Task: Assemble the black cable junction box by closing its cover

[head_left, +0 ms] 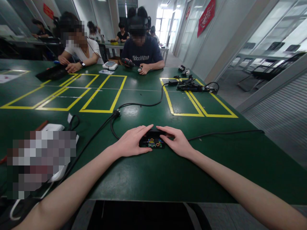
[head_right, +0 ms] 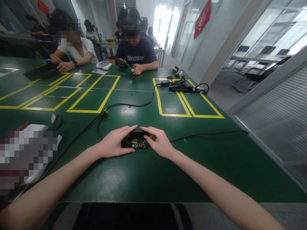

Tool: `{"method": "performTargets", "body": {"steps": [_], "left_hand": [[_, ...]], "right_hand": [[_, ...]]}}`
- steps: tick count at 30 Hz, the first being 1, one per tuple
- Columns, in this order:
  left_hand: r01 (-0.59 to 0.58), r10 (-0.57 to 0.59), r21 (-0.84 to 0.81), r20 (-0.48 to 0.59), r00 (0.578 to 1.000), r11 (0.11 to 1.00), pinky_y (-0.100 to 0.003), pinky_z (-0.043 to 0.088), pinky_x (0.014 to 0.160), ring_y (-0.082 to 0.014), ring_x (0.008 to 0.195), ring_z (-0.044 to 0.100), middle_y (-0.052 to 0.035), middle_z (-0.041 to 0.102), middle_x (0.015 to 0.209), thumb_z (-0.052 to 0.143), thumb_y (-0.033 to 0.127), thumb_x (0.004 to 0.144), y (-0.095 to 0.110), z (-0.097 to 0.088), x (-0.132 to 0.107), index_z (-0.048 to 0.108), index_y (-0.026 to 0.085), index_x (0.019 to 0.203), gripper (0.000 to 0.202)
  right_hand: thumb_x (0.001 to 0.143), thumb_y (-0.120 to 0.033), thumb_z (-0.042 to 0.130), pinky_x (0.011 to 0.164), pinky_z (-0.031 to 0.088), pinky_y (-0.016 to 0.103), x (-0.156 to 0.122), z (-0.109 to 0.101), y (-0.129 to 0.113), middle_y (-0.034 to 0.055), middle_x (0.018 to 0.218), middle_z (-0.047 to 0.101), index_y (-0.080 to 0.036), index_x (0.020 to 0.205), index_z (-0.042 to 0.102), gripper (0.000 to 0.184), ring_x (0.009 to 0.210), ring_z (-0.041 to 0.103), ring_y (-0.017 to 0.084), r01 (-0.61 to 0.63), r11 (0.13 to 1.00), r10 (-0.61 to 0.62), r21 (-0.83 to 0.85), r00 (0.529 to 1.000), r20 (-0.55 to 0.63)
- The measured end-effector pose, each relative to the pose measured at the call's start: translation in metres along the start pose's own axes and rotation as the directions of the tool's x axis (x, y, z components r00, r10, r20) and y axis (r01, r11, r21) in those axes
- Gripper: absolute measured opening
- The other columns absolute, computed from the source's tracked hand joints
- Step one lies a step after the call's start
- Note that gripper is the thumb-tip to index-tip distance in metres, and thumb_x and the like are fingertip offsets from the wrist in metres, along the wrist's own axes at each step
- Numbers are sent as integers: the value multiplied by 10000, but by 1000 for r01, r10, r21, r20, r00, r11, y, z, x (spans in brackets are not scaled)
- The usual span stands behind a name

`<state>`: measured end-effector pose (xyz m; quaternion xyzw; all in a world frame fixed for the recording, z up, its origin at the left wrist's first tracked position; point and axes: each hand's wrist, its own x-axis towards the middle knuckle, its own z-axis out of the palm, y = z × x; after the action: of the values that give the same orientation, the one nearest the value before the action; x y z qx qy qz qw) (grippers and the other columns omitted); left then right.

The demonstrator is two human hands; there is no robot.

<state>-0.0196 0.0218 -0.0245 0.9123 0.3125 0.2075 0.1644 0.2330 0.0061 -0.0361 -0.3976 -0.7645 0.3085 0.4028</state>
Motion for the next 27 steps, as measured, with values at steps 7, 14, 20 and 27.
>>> {"method": "performTargets", "body": {"steps": [7,14,20,27], "left_hand": [[-5,5,3,6,1000,1000,-458,553,988,-300,1148,659,-133,657,1291,804,419,847,-1,0,-1,382,226,1557,847],[5,-6,-61,-14,1000,998,-442,561,995,-294,1164,669,-110,660,1309,821,391,827,2,-2,0,465,244,1480,758],[22,-24,-69,-16,1000,997,-431,567,980,-288,1152,680,-101,666,1297,827,355,818,4,-3,1,469,244,1453,738],[6,-7,-58,-20,1000,998,-431,568,977,-288,1144,678,-108,659,1297,820,369,829,3,-3,0,442,238,1474,759]], "right_hand": [[967,-157,559,906,627,379,1,-2,-3,76,1180,751,-269,1321,721,405,1065,722,221,63,998,-63,5,995,79],[960,-154,575,894,633,369,0,-3,-2,66,1159,755,-277,1298,736,394,1056,722,217,48,998,-50,41,997,54],[961,-162,578,884,637,366,0,-3,-4,72,1168,748,-268,1287,739,379,1044,722,214,21,999,-23,40,999,45],[965,-168,576,881,640,366,-1,-2,-1,75,1177,747,-261,1300,730,380,1059,718,219,21,999,-22,41,999,23]]}}
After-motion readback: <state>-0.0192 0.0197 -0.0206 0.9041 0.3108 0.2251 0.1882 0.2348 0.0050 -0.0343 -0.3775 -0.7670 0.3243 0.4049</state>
